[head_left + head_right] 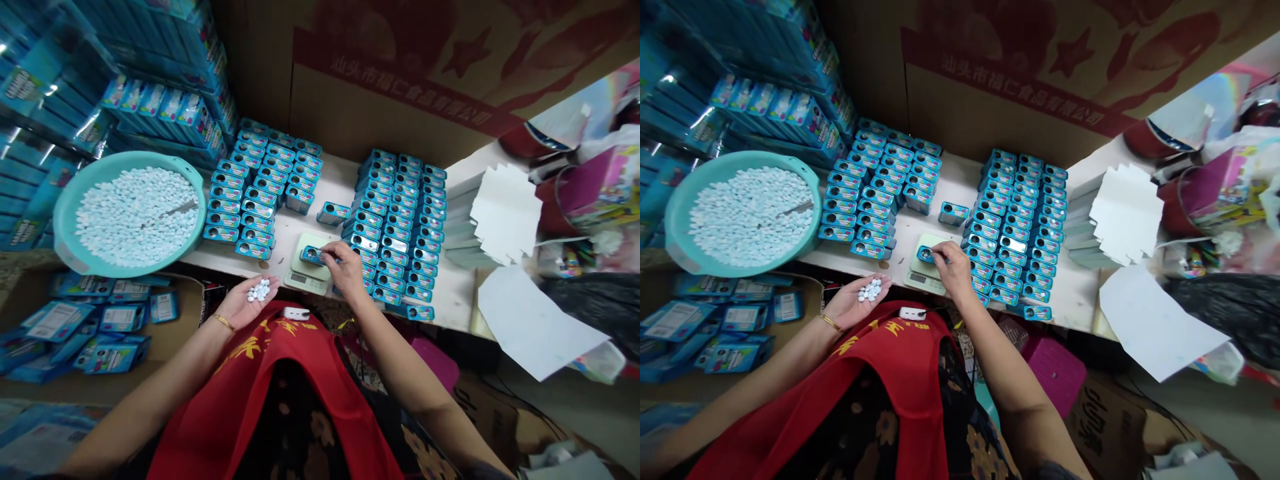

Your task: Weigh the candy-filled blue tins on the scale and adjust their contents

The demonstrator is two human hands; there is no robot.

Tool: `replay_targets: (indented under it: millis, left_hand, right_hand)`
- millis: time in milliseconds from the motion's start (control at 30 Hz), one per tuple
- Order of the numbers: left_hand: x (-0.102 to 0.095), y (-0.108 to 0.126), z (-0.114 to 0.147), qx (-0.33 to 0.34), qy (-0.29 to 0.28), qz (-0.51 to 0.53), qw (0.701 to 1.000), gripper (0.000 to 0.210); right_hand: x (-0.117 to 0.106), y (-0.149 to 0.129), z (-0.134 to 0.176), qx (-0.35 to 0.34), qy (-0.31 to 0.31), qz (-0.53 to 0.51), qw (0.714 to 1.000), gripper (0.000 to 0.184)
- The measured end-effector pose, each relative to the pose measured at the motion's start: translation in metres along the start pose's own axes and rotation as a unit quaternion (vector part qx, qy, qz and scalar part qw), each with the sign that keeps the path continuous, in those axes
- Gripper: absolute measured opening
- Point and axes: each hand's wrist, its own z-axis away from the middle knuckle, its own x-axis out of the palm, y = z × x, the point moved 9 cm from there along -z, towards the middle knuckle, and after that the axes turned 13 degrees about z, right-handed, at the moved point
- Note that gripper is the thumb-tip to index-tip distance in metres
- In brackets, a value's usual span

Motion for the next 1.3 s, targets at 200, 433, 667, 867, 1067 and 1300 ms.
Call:
replay_targets:
  millis: [200, 433, 667, 867, 1067, 1300]
  left_hand:
    - [-0.024, 0.013, -0.001, 0.024, 0.027, 0.016, 0.999, 0.017]
    - [-0.033, 0.029, 0.002, 0.049, 0.038, 0.021, 0.998, 0.018]
    - [-0.052, 0.048, 0.004, 0.079, 0.069, 0.038, 0.994, 0.016]
    - [-0.061, 0.055, 0.005, 0.088, 0.077, 0.055, 0.992, 0.016]
    - [-0.070, 0.066, 0.014, 0.106, 0.096, 0.074, 0.987, 0.017]
    - [-0.062, 0.074, 0.019, 0.125, 0.096, 0.077, 0.984, 0.017]
  right_hand:
    - [0.001, -0.002, -0.002, -0.023, 0.016, 0.005, 1.000, 0.014]
    - [-0.036, 0.015, 0.004, -0.004, 0.086, 0.113, 0.990, 0.025]
    - [0.007, 0.022, 0.008, -0.046, -0.109, 0.218, 0.969, 0.067]
    - [0.032, 0.018, 0.009, -0.043, -0.172, 0.271, 0.946, 0.055]
    - [0.044, -0.004, -0.029, -0.065, -0.146, 0.281, 0.946, 0.036]
    - [0.096, -0.024, -0.104, -0.066, -0.122, 0.348, 0.927, 0.039]
